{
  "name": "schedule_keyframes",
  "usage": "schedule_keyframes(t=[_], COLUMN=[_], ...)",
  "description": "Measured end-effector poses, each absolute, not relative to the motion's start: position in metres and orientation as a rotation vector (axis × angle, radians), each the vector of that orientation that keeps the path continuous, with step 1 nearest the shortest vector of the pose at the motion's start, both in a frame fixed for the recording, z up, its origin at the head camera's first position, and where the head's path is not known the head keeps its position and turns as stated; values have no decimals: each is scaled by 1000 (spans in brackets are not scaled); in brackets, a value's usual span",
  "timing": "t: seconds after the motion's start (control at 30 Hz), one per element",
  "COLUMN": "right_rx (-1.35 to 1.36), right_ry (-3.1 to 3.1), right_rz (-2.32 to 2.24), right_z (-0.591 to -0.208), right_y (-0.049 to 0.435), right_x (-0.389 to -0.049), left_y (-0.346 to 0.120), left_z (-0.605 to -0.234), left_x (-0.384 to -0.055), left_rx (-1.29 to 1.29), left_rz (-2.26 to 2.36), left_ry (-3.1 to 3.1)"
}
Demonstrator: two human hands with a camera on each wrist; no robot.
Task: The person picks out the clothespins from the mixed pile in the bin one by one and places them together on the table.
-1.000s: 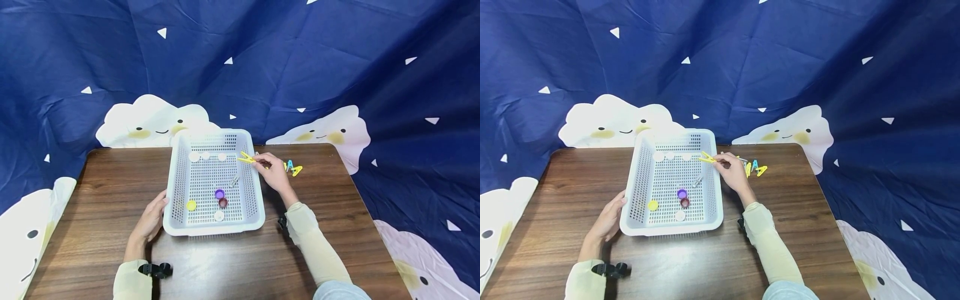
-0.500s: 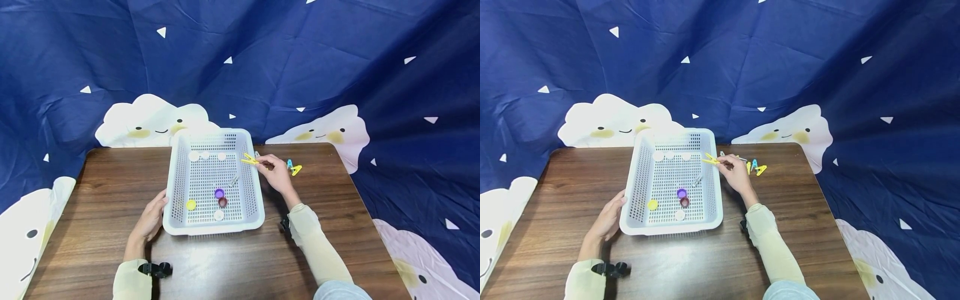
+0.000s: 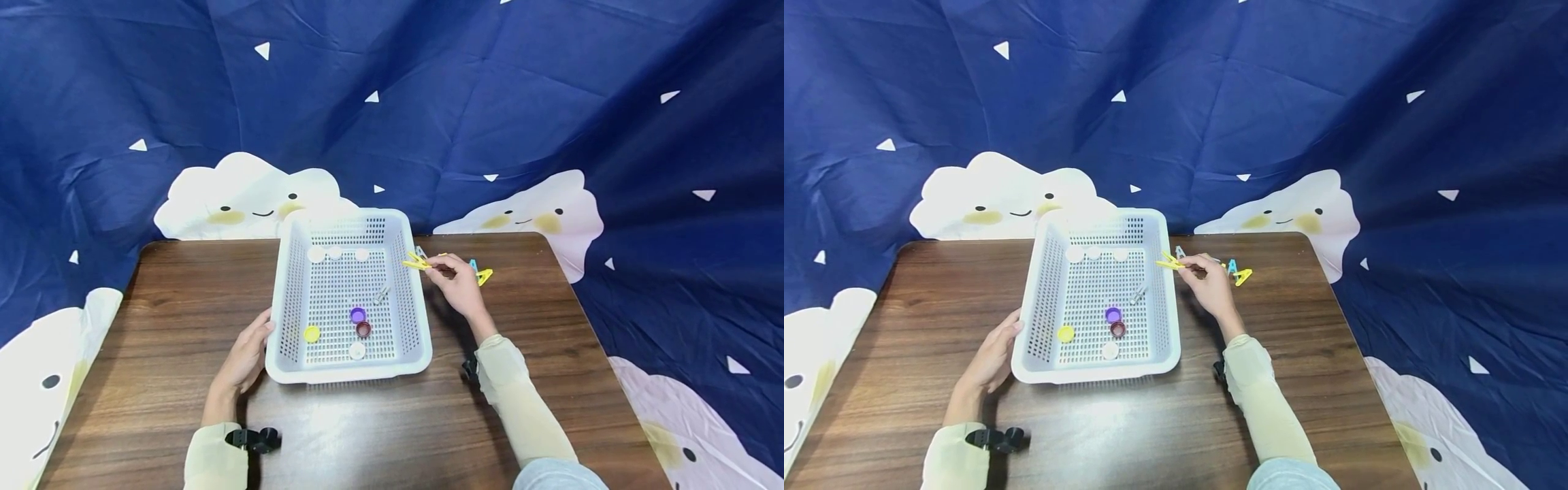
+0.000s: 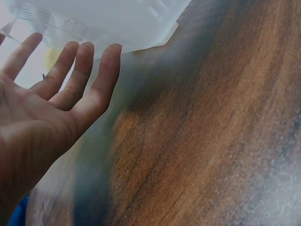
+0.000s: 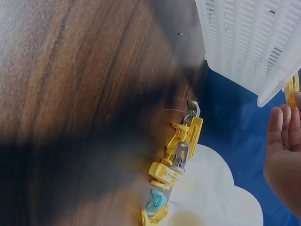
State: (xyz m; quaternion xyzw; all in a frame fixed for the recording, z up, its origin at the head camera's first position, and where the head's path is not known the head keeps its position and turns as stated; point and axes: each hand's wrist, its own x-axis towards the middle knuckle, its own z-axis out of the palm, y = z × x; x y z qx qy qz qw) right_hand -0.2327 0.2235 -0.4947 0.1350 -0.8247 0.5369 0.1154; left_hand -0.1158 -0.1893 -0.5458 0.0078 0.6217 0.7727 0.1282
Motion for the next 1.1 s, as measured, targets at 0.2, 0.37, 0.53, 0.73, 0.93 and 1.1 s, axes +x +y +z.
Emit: schedule_keyframes(t=[0.2, 0.37, 0.53, 0.73, 0.93, 1.1], right_rx=[366, 337, 316, 218, 116, 46], right_ry=[-2403, -2352, -2300, -2382, -2465, -2566], right_rz=[1579, 1574, 1555, 1510, 1424, 1336], right_z=[-492, -498, -502, -509, -519, -525], right_y=[228, 235, 241, 248, 253, 256], right_x=[-229, -233, -236, -235, -232, -227], left_y=[-190, -190, -190, -191, -190, -190], left_z=[-547, -547, -548, -547, -545, -545], left_x=[-115, -116, -116, -116, -116, -115], left_rx=[35, 40, 47, 48, 62, 59], left_rz=[2253, 2258, 2266, 2261, 2265, 2252], left_ry=[1804, 1800, 1796, 1797, 1794, 1800])
